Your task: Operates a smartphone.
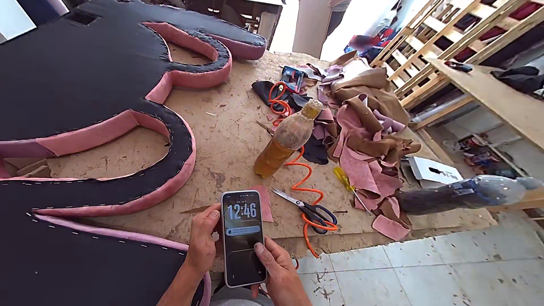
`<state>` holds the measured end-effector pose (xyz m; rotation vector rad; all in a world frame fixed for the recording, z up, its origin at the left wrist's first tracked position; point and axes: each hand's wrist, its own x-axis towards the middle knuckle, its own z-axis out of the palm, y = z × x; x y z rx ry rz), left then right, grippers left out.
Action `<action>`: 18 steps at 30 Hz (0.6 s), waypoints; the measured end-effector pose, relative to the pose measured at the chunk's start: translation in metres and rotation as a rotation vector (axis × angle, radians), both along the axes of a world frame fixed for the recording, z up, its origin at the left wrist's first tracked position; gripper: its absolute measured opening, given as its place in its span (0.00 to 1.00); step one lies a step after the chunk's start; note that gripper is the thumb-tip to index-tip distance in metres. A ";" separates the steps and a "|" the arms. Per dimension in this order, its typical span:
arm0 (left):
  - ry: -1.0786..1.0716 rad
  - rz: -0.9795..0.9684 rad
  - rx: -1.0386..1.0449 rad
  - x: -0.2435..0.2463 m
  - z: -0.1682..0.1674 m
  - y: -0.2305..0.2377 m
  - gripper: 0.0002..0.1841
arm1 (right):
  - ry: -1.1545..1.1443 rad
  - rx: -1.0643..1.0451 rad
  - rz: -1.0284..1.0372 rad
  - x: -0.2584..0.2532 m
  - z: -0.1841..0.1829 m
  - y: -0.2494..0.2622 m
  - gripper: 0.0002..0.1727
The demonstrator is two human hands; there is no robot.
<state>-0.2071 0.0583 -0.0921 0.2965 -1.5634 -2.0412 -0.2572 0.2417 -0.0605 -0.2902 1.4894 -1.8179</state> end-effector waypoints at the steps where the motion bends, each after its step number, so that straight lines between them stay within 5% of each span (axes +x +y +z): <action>1: 0.004 0.000 -0.006 0.000 0.000 0.000 0.30 | -0.010 -0.008 0.000 0.000 0.001 0.001 0.18; 14: 0.012 0.000 0.003 0.003 0.006 0.004 0.25 | -0.042 -0.016 0.011 0.012 0.004 0.008 0.16; 18: 0.014 -0.027 -0.018 0.004 0.008 0.007 0.26 | -0.016 0.144 -0.018 0.014 0.013 0.006 0.20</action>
